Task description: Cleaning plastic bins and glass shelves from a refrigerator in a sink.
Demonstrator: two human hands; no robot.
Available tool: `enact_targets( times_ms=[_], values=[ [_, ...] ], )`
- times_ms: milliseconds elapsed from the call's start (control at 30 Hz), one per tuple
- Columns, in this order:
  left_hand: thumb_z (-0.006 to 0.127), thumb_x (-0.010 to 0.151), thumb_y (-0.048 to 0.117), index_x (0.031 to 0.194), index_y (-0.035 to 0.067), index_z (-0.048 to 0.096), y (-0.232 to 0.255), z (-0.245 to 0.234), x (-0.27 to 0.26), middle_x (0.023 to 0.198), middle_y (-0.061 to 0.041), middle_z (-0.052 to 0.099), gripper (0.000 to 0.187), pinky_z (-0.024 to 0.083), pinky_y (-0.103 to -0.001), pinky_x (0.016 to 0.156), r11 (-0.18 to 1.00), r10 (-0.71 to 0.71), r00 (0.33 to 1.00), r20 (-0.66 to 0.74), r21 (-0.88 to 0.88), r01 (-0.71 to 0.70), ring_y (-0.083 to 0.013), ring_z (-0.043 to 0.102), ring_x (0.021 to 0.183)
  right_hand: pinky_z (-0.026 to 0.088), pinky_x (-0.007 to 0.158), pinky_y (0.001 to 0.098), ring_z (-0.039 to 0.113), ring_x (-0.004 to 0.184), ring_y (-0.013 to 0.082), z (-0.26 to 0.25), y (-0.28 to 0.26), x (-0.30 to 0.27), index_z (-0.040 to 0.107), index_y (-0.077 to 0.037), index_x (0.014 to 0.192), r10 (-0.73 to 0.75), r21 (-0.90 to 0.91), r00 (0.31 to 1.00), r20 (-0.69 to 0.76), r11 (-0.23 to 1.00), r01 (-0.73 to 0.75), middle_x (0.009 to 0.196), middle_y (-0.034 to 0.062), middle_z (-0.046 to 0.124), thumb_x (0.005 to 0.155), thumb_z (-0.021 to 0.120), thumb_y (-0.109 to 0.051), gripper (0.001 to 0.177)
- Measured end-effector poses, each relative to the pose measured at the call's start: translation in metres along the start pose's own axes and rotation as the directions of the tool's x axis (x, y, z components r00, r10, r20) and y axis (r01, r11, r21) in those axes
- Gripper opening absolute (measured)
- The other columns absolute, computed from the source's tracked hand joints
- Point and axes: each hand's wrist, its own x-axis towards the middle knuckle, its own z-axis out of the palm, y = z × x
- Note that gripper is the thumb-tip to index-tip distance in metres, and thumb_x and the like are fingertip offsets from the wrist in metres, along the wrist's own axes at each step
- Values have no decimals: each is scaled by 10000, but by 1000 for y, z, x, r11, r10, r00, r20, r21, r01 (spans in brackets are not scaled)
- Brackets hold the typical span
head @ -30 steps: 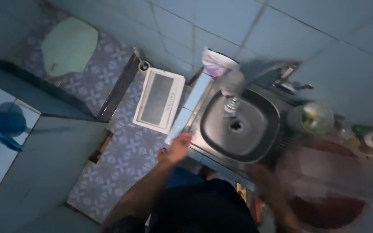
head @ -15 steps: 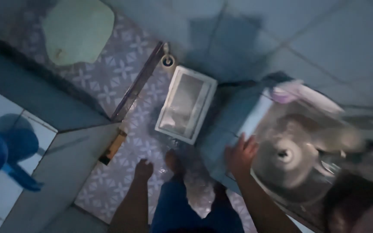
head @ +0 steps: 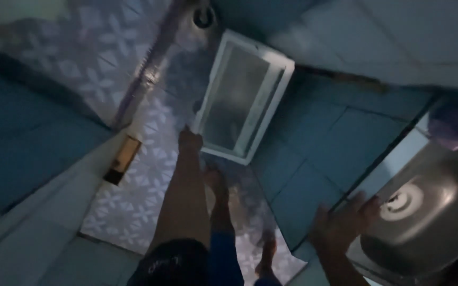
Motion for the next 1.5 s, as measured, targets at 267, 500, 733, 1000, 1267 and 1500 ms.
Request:
enact_targets(
  times_ms=[267, 500, 733, 1000, 1267, 1500],
  values=[
    [669, 837, 264, 1335, 17, 578, 4, 1, -33, 1250, -259, 659, 563, 492, -497, 1050, 939, -97, 995, -24, -335, 83, -443, 628, 1188, 107, 1322, 626, 135, 1598, 512, 7, 18, -8, 151, 64, 1628, -76, -23, 997, -15, 997, 76, 1692, 335, 119, 1002, 567, -446, 909],
    [667, 969, 391, 1262, 49, 655, -27, 20, -41, 1160, -222, 712, 451, 518, -500, 957, 932, 169, 984, 50, -334, -143, -406, 667, 1091, 85, 1306, 637, 93, 1601, 519, -1, 7, -8, 71, 58, 1636, -11, -69, 997, 70, 998, 16, 1708, 332, 43, 995, 536, -395, 913],
    [607, 982, 309, 1387, 68, 533, 6, -29, -90, 1134, -138, 717, 477, 563, -382, 820, 709, 287, 933, 217, -703, -55, -261, 719, 999, 80, 1308, 630, 95, 1592, 537, 2, 6, -1, 34, -5, 1655, -139, -33, 988, -69, 990, 137, 1699, 356, 59, 1040, 521, -402, 879],
    [649, 1063, 283, 1311, 49, 641, 16, -128, -172, 1060, -104, 749, 341, 541, -315, 818, 711, 507, 837, -208, -447, -542, -158, 690, 949, 162, 1259, 684, 185, 1559, 553, -27, -32, 15, 279, -6, 1582, 236, 28, 965, 117, 970, -241, 1700, 343, 160, 852, 562, -432, 891],
    [591, 991, 346, 1339, 53, 586, -12, -315, -368, 1114, -61, 722, 455, 619, -368, 768, 705, 379, 926, 1, -648, -288, -192, 744, 1011, 96, 1131, 746, 29, 1486, 603, -62, -38, 19, 155, -31, 1628, 215, 107, 944, 250, 963, -247, 1656, 337, -2, 911, 566, -655, 1036],
    [652, 975, 324, 1323, 33, 655, -11, -372, -505, 1008, -184, 809, 453, 548, -306, 683, 735, 285, 950, 126, -665, -133, -207, 656, 780, 240, 1230, 576, 285, 1531, 390, 39, 46, 14, 382, -97, 1551, -284, 692, 810, 513, 695, -195, 1666, 205, 323, 1085, 478, -538, 649]
  ],
)
